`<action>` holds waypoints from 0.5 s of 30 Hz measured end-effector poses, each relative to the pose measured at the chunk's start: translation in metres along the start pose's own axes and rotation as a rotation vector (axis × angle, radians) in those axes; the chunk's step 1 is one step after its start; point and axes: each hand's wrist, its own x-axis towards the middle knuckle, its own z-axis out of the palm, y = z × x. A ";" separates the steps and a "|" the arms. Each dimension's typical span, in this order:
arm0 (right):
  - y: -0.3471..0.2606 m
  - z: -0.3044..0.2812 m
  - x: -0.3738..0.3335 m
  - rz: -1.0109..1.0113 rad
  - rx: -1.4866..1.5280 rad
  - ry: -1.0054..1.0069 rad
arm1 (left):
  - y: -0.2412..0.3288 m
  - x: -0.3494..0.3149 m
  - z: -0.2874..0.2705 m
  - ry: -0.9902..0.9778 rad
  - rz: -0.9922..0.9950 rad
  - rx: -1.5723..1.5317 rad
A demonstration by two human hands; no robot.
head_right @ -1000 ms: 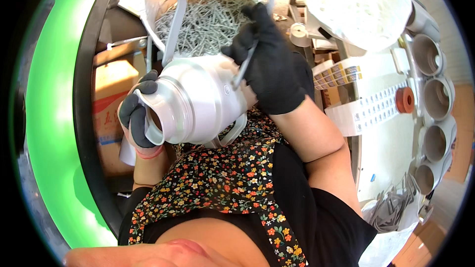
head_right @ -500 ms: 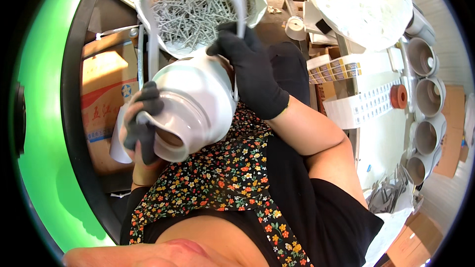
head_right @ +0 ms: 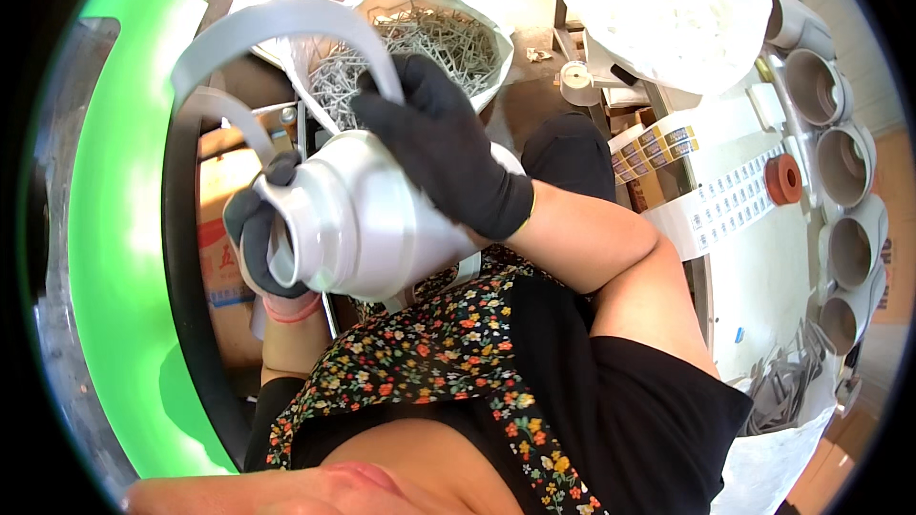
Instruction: The person assembles white plastic containers by inserting a grey plastic handle into the container body. They then place a black rubber stopper into the container opening and apply a label to the side. The person repeats this process for multiple containers in a warehouse setting.
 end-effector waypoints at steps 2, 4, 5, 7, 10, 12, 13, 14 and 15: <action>0.013 -0.020 0.011 0.133 0.174 -0.036 | 0.006 0.003 0.012 0.029 -0.062 -0.436; 0.024 -0.037 0.014 0.262 0.333 -0.042 | 0.014 0.009 0.021 0.214 -0.057 -0.718; 0.028 -0.050 0.015 0.228 0.307 -0.071 | 0.014 0.015 0.026 0.388 -0.015 -0.792; 0.026 -0.066 0.010 0.216 0.396 -0.087 | -0.037 0.013 0.011 0.115 0.182 0.041; 0.025 -0.075 -0.005 0.102 0.367 -0.062 | -0.026 0.018 0.045 -0.062 0.075 -0.123; 0.035 -0.108 -0.016 0.194 0.181 0.031 | -0.033 0.020 0.058 -0.094 0.137 -0.072; 0.041 -0.123 -0.020 0.225 0.177 0.024 | -0.038 0.010 0.071 -0.109 -0.109 -0.536; 0.036 -0.123 -0.028 0.225 0.172 0.042 | -0.029 0.016 0.074 -0.070 -0.449 -0.943; 0.033 -0.125 -0.033 0.231 0.153 0.048 | -0.022 0.021 0.074 -0.033 -0.785 -1.352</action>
